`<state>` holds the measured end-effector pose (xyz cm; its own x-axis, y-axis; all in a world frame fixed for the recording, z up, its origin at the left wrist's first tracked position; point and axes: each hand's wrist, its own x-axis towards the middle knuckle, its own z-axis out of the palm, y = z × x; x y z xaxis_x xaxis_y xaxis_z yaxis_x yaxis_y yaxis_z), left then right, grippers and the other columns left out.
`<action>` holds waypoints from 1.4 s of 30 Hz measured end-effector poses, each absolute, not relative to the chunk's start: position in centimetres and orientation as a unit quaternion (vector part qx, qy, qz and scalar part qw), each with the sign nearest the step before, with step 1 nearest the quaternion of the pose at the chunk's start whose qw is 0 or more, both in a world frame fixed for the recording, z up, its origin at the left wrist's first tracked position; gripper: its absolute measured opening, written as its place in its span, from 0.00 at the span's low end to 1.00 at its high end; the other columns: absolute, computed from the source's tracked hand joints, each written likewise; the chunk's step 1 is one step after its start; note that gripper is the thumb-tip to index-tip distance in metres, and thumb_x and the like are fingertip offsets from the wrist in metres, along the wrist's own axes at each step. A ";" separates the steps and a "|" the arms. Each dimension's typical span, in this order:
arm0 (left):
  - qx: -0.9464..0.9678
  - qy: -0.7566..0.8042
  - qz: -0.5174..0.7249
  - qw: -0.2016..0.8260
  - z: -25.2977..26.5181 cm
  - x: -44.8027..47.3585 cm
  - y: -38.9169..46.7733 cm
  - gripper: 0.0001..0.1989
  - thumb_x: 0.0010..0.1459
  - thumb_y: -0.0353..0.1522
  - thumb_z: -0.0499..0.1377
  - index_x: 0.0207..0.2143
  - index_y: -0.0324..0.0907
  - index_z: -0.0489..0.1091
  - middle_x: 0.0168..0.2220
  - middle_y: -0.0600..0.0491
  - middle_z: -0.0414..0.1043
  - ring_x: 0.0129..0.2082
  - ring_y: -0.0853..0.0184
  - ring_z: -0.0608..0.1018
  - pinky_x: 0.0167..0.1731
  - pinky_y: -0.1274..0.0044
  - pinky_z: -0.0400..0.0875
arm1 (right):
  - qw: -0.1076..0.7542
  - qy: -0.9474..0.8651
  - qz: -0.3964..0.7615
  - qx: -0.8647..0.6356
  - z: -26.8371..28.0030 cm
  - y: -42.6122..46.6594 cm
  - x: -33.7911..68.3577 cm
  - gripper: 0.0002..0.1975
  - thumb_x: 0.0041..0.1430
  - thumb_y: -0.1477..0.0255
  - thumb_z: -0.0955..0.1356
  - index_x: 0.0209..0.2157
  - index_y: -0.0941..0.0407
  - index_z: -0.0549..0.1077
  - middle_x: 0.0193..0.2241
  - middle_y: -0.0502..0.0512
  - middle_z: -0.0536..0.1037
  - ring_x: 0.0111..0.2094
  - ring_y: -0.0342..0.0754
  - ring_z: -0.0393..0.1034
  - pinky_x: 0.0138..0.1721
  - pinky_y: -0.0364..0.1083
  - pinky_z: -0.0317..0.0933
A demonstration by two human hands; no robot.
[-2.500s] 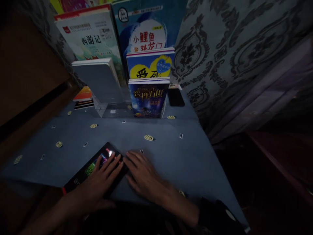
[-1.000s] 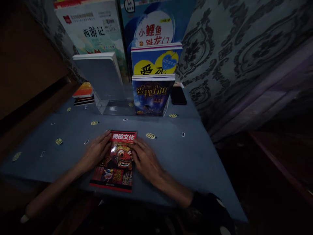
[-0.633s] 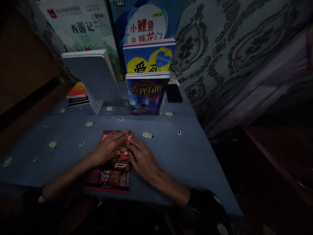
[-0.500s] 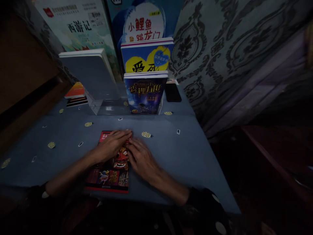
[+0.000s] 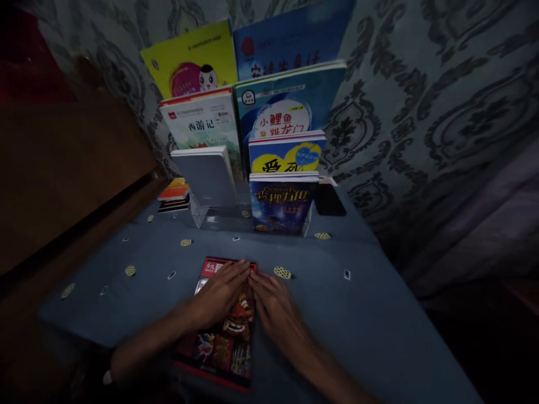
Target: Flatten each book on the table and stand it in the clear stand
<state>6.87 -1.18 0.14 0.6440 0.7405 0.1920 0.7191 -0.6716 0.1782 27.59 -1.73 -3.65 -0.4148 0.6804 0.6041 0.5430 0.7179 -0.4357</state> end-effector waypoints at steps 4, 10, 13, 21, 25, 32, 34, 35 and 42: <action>0.902 0.408 0.137 0.021 -0.1 6.7 -2.9 0.23 0.71 0.31 0.48 0.65 0.35 0.58 0.66 0.41 0.63 0.68 0.61 0.63 0.67 0.64 0.59 | 0.390 -0.834 0.102 -0.378 -4.2 -1.4 27.6 0.19 0.69 0.74 0.61 0.57 0.53 0.74 0.51 0.60 0.81 0.54 0.54 0.75 0.55 0.58 0.72; 0.920 0.369 0.125 0.048 0.9 6.4 -6.4 0.25 0.71 0.36 0.50 0.66 0.36 0.58 0.66 0.42 0.63 0.69 0.60 0.61 0.69 0.62 0.55 | 0.381 -0.826 0.136 -0.393 -3.5 -1.3 27.2 0.17 0.68 0.72 0.62 0.54 0.54 0.76 0.51 0.61 0.80 0.54 0.56 0.75 0.56 0.61 0.69; 0.930 0.341 0.096 0.099 1.4 6.1 -8.3 0.26 0.71 0.37 0.51 0.67 0.39 0.58 0.67 0.44 0.61 0.70 0.59 0.60 0.70 0.60 0.50 | 0.360 -0.832 0.144 -0.398 -2.7 -1.6 26.9 0.17 0.67 0.71 0.64 0.54 0.57 0.75 0.52 0.64 0.80 0.55 0.58 0.74 0.57 0.63 0.68; 0.933 0.304 0.091 0.170 1.8 5.2 -12.1 0.27 0.70 0.33 0.52 0.69 0.45 0.52 0.69 0.48 0.57 0.71 0.61 0.58 0.71 0.61 0.49 | 0.319 -0.845 0.119 -0.412 -2.7 -2.0 26.5 0.20 0.63 0.72 0.67 0.56 0.58 0.73 0.55 0.64 0.78 0.57 0.59 0.71 0.58 0.65 0.66; 0.912 0.359 0.116 0.157 0.8 3.9 -12.1 0.29 0.71 0.36 0.52 0.71 0.45 0.48 0.70 0.46 0.55 0.71 0.60 0.56 0.70 0.56 0.46 | 0.289 -0.853 0.103 -0.422 -2.6 -2.9 26.3 0.21 0.66 0.70 0.65 0.59 0.59 0.71 0.58 0.67 0.75 0.59 0.61 0.69 0.59 0.66 0.64; 0.782 0.535 0.259 0.186 -1.6 1.6 -11.3 0.28 0.71 0.37 0.49 0.71 0.49 0.48 0.74 0.45 0.42 0.73 0.56 0.48 0.68 0.54 0.51 | 0.263 -0.855 0.126 -0.429 -2.7 -6.4 25.5 0.30 0.67 0.63 0.65 0.66 0.58 0.62 0.66 0.69 0.63 0.67 0.62 0.59 0.61 0.65 0.63; 0.743 0.537 0.308 0.256 -1.6 1.5 -10.8 0.27 0.71 0.39 0.49 0.70 0.51 0.51 0.74 0.48 0.41 0.73 0.57 0.50 0.68 0.57 0.54 | 0.260 -0.855 0.128 -0.429 -3.0 -7.0 25.3 0.31 0.66 0.62 0.66 0.67 0.57 0.61 0.67 0.68 0.61 0.68 0.63 0.56 0.62 0.65 0.62; 0.714 0.540 0.337 0.291 -1.5 1.5 -10.4 0.28 0.70 0.41 0.51 0.69 0.50 0.53 0.74 0.48 0.43 0.73 0.57 0.51 0.68 0.58 0.54 | 0.257 -0.856 0.129 -0.429 -3.2 -7.1 25.2 0.31 0.66 0.62 0.66 0.68 0.57 0.60 0.68 0.68 0.60 0.68 0.63 0.55 0.63 0.65 0.61; 0.352 0.538 0.534 0.549 -0.5 1.3 -7.7 0.37 0.47 0.44 0.70 0.58 0.43 0.69 0.64 0.40 0.66 0.65 0.48 0.67 0.61 0.61 0.67 | 0.253 -0.849 0.159 -0.435 -3.7 -7.2 25.6 0.33 0.66 0.64 0.66 0.69 0.52 0.57 0.69 0.64 0.56 0.69 0.63 0.53 0.64 0.64 0.58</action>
